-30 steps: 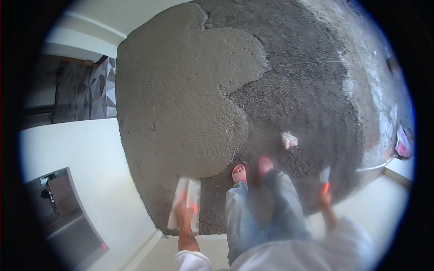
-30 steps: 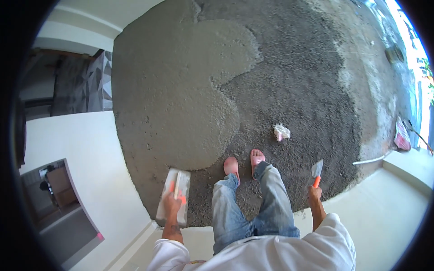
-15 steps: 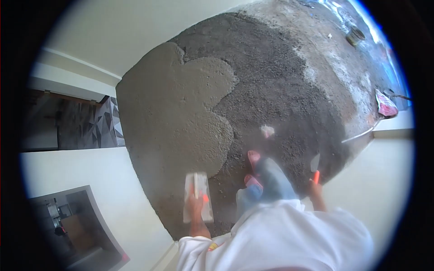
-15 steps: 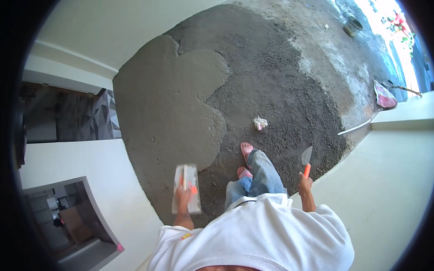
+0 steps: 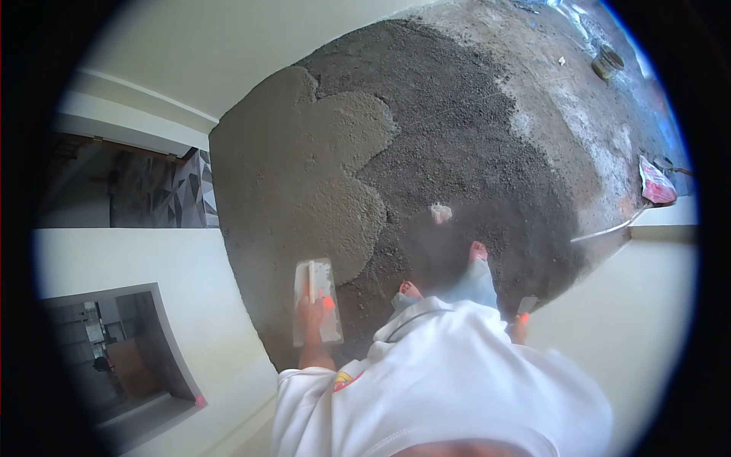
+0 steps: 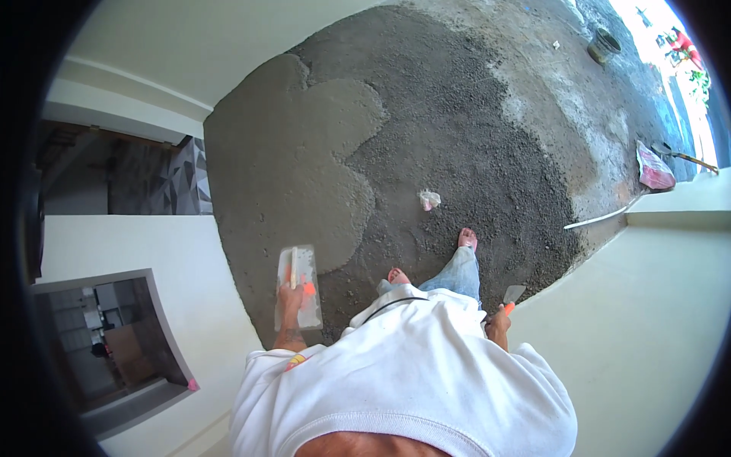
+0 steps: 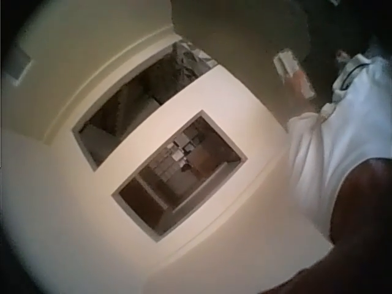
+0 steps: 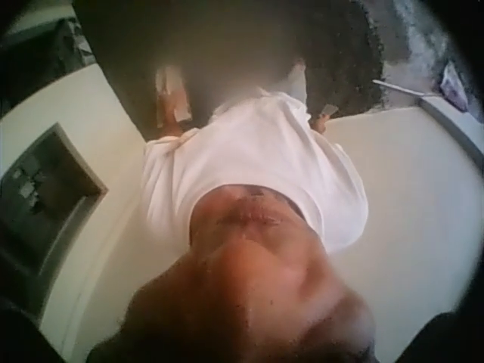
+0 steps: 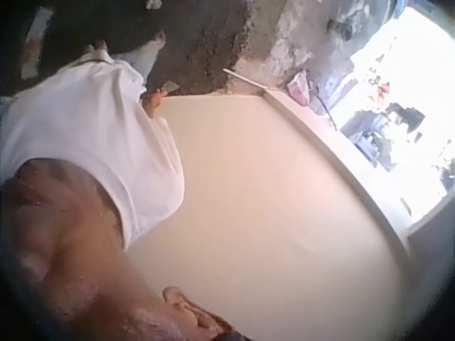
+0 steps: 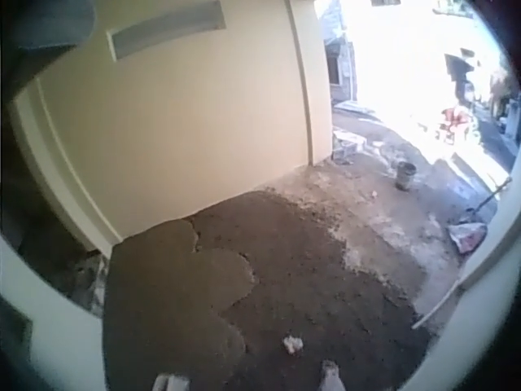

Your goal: Smoothing and leveling wet concrete on a floor using a float and a trowel.

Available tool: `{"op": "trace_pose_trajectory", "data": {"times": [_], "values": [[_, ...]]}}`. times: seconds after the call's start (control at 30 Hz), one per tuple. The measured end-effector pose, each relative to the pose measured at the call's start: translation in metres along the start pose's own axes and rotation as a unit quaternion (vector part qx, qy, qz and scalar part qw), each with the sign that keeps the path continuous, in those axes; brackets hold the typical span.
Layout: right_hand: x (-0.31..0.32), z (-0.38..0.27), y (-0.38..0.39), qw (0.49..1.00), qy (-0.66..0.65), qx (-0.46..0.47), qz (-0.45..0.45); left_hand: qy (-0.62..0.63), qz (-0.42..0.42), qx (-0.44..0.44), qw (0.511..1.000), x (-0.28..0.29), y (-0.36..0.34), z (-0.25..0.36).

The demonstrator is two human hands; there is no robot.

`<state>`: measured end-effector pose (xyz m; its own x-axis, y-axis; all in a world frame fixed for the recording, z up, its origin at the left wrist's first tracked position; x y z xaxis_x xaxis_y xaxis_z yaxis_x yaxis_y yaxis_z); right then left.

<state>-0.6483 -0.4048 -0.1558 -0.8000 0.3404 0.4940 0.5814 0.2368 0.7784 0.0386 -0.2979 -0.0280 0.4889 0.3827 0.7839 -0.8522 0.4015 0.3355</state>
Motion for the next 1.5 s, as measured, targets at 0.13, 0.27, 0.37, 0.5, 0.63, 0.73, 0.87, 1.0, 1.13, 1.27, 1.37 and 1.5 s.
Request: {"op": "trace_pose_trajectory", "data": {"times": [0.13,0.27,0.37,0.5,0.63,0.73,0.87,1.0,1.13,1.27,1.37,1.5], "values": [[0.029,-0.034,-0.045,0.997,-0.011,-0.075,-0.010,0.091,-0.038,0.137,0.986,-0.027,0.077,0.016],[0.045,-0.096,-0.069,0.995,0.087,-0.021,-0.039,0.040,-0.031,0.287,0.957,-0.026,0.132,0.002],[0.085,-0.160,-0.124,0.984,0.168,0.057,-0.024,0.202,0.021,0.157,0.966,-0.075,0.148,0.021],[0.084,-0.309,-0.232,0.904,0.251,0.345,0.001,0.216,0.031,0.198,0.956,-0.113,0.125,0.041],[-0.076,-0.400,-0.193,0.912,0.295,0.283,-0.035,0.141,0.150,0.126,0.970,-0.060,0.108,0.004],[-0.099,-0.492,-0.164,0.927,0.234,0.289,-0.045,0.260,0.054,0.218,0.939,-0.121,0.058,0.096],[-0.151,-0.542,-0.111,0.912,0.178,0.369,-0.036,0.259,0.049,0.237,0.935,-0.150,-0.062,0.147],[-0.208,-0.519,-0.048,0.937,0.164,0.308,-0.018,0.269,0.060,0.177,0.945,-0.196,-0.226,0.181],[-0.286,-0.506,-0.009,0.972,0.119,0.201,0.029,0.230,-0.022,0.166,0.959,-0.286,-0.360,0.229],[-0.435,-0.527,-0.026,0.960,0.147,0.235,-0.044,0.225,-0.070,0.154,0.959,-0.391,-0.490,0.240],[-0.549,-0.548,-0.080,0.924,0.254,0.271,-0.086,0.202,-0.054,0.099,0.973,-0.467,-0.574,0.251],[-0.741,-0.577,-0.158,0.800,0.326,0.481,-0.149,0.269,0.030,0.109,0.956,-0.533,-0.673,0.223]]}}
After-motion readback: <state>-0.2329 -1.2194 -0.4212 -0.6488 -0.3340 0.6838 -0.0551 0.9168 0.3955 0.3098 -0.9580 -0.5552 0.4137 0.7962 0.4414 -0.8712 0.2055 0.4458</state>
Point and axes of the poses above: each hand's wrist, its own y-axis away from the middle knuckle, its own x-axis out of the back of the hand, z = x × y, the point moved 7 cm from there along -y, towards the middle knuckle, and after that the axes turned 12 degrees about y, right-handed, at the moved point
